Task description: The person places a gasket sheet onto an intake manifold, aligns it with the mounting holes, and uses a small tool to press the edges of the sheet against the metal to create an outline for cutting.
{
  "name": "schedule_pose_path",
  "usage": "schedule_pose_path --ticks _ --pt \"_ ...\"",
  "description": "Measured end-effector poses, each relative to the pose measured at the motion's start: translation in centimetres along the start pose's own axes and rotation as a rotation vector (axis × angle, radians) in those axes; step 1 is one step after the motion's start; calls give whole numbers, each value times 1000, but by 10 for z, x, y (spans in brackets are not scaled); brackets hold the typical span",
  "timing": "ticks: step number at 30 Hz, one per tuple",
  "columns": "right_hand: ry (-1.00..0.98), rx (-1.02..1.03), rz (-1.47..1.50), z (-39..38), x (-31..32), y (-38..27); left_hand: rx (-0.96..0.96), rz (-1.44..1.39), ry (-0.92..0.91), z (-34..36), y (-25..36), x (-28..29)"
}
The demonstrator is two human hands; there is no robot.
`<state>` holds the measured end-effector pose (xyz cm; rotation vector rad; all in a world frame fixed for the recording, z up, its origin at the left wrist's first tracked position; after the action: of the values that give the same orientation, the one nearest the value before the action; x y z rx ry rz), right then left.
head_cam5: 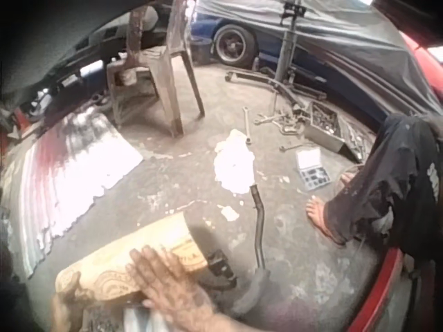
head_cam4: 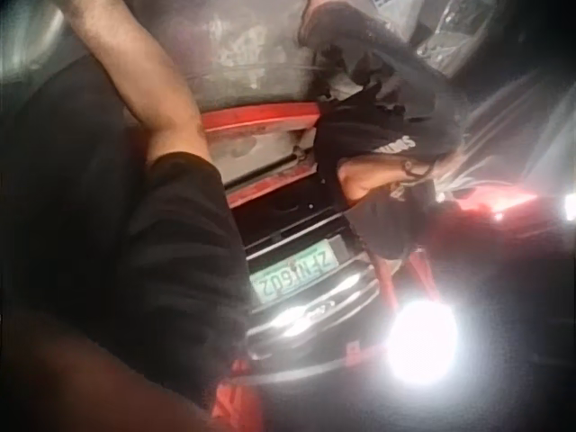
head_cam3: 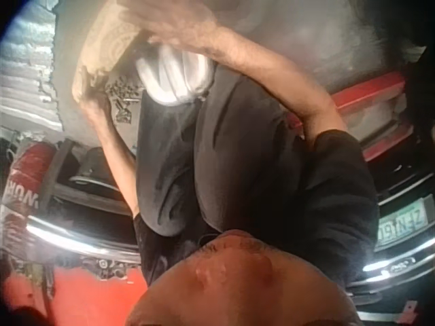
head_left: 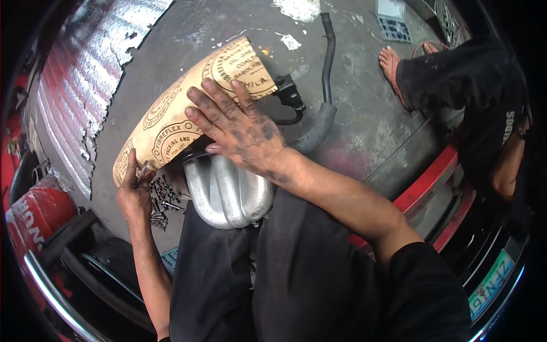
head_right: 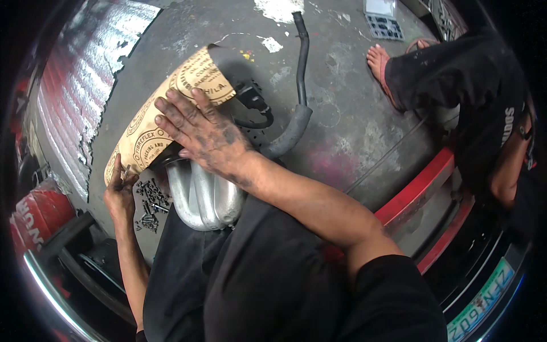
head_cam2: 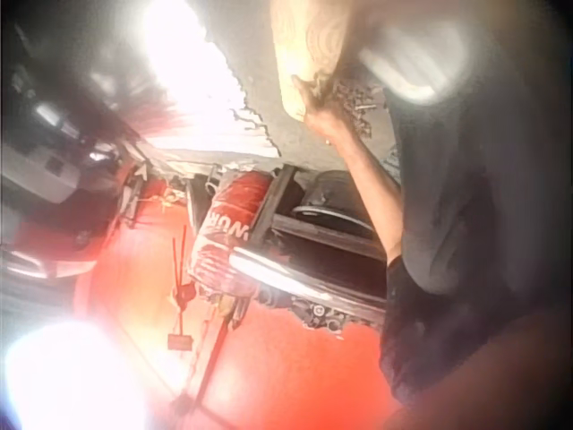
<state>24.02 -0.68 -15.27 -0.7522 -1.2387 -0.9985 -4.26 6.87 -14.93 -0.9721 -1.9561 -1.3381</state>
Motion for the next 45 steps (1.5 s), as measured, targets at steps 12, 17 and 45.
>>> schedule_pose_path --ticks 12,17,45 --pt "66 -121 219 5 9 -14 7 199 0 -3 7 4" --pt "-8 -132 144 13 11 -14 -13 292 19 5 6 6" --pt "597 245 334 -18 40 105 -8 248 6 -2 15 0"
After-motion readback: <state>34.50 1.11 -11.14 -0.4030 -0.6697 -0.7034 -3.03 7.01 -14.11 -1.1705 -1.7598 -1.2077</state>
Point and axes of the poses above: each hand's wrist, its own z-axis towards the middle knuckle, its own x-axis out of the back of the hand, y = z × x, the point moved 5 cm from there along z, towards the middle knuckle, and after that the axes turned 10 degrees about x, right-handed, at the moved point
